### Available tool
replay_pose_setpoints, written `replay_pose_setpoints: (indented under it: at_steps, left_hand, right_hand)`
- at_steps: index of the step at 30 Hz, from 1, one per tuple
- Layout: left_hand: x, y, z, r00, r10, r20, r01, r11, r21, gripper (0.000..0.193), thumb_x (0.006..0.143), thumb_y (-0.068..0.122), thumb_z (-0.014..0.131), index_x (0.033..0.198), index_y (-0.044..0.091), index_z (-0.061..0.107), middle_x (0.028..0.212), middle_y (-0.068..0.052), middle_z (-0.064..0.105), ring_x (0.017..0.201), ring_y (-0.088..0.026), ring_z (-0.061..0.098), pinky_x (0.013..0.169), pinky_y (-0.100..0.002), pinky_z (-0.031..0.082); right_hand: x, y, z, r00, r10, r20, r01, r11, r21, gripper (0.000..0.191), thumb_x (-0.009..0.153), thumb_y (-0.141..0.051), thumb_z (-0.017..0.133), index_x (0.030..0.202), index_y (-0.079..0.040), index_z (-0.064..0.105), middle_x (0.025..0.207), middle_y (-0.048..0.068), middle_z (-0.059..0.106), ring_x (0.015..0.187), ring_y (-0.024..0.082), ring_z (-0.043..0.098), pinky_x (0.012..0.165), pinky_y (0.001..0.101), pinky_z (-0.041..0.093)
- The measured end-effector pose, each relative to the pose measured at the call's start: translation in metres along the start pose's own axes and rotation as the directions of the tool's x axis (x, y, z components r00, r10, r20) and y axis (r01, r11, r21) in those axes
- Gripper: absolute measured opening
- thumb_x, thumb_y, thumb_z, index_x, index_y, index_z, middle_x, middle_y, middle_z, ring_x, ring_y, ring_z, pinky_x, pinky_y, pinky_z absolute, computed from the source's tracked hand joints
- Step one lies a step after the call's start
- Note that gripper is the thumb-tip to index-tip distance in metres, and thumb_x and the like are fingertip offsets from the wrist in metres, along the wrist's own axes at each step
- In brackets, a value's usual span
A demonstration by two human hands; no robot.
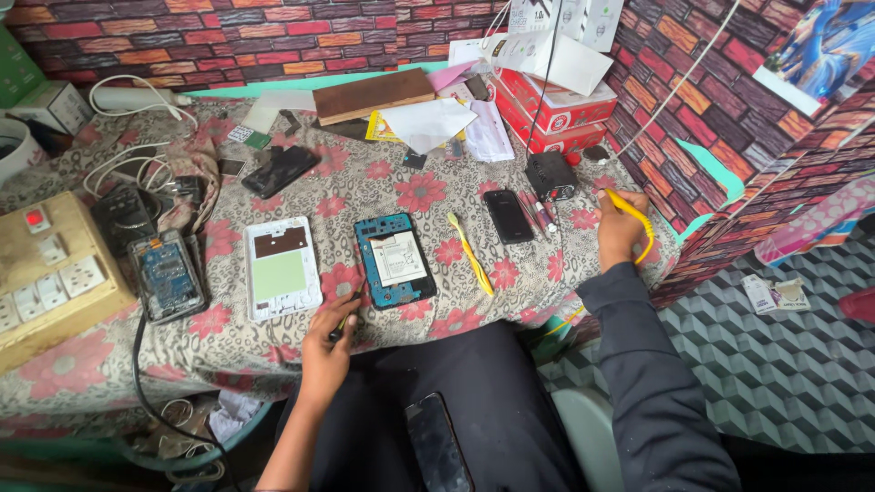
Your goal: The person uses a soldering iron to work on the exposed midframe and battery area of a disassembled phone, holding the part steady with the other hand. They then set the iron aside and use a toothbrush to brush the phone's internal components and battery.
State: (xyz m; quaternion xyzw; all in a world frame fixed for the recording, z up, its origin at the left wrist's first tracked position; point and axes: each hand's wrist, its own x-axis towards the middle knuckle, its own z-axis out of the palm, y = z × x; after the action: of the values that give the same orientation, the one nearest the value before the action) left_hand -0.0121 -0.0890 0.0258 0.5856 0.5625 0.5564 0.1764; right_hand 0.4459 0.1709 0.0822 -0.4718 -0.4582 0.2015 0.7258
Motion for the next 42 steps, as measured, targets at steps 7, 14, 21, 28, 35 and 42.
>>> replay_pose_setpoints:
  at_steps: [7,14,21,28,35,42]
  left_hand:
    - [-0.006,0.004,-0.003,0.999,-0.051,-0.004,0.051,0.999,-0.012,0.024,0.095,0.008,0.067,0.118,0.005,0.073,0.127,-0.011,0.071,0.126,-0.027,0.062,0.109,-0.038,0.045]
    - [-0.009,0.011,-0.005,0.997,-0.078,-0.001,0.078,0.997,-0.009,0.024,0.094,0.008,0.067,0.117,0.005,0.073,0.127,-0.01,0.072,0.124,-0.026,0.063,0.107,-0.037,0.045]
    - [-0.014,0.015,-0.006,0.998,-0.066,0.006,0.065,0.995,0.069,0.024,0.093,0.009,0.067,0.116,0.007,0.075,0.129,-0.009,0.072,0.123,-0.027,0.062,0.107,-0.038,0.045]
    - [-0.017,0.016,-0.005,0.998,-0.063,0.007,0.062,0.996,0.057,0.024,0.093,0.008,0.067,0.116,0.007,0.074,0.129,-0.009,0.071,0.122,-0.028,0.062,0.107,-0.038,0.045]
    - [-0.022,0.021,0.006,0.995,-0.062,-0.079,0.061,0.998,-0.017,0.021,0.095,0.004,0.065,0.115,0.004,0.071,0.128,-0.011,0.071,0.123,-0.028,0.065,0.105,-0.037,0.047]
    - [-0.032,0.037,0.014,0.998,-0.06,-0.022,0.059,0.996,-0.061,0.024,0.093,-0.002,0.066,0.115,0.005,0.071,0.134,-0.01,0.07,0.113,-0.025,0.072,0.091,-0.033,0.056]
  right_hand:
    - [0.003,0.004,0.014,0.999,0.015,0.045,-0.014,0.999,-0.037,0.032,0.094,-0.001,0.081,0.109,-0.005,0.052,0.102,0.009,0.067,0.078,0.013,0.065,0.067,0.0262,0.056]
    - [0.014,0.012,0.032,0.995,-0.075,0.063,0.072,0.996,0.059,0.033,0.091,0.004,0.08,0.108,-0.005,0.053,0.115,0.01,0.07,0.1,0.014,0.069,0.09,0.0262,0.057]
    - [0.02,0.023,0.036,0.999,0.036,0.022,-0.037,0.997,0.062,0.031,0.09,0.002,0.082,0.106,-0.006,0.057,0.108,0.007,0.07,0.096,0.013,0.068,0.086,0.0248,0.054]
    - [0.004,0.039,-0.008,0.94,0.206,0.272,-0.199,0.978,-0.055,0.034,0.112,-0.025,0.071,0.126,0.004,0.059,0.102,0.005,0.054,0.09,0.013,0.045,0.08,0.0288,0.038]
    - [-0.073,-0.035,-0.046,0.897,0.219,0.385,-0.088,0.94,-0.33,0.076,0.101,-0.025,0.068,0.16,0.002,0.03,0.164,0.019,0.035,0.152,0.028,0.035,0.12,0.0397,0.031]
    - [-0.189,-0.12,-0.016,0.59,-0.175,0.788,0.614,0.731,-0.298,0.062,0.086,-0.019,0.072,0.143,-0.006,0.05,0.155,0.021,0.044,0.147,0.039,0.039,0.119,0.049,0.032]
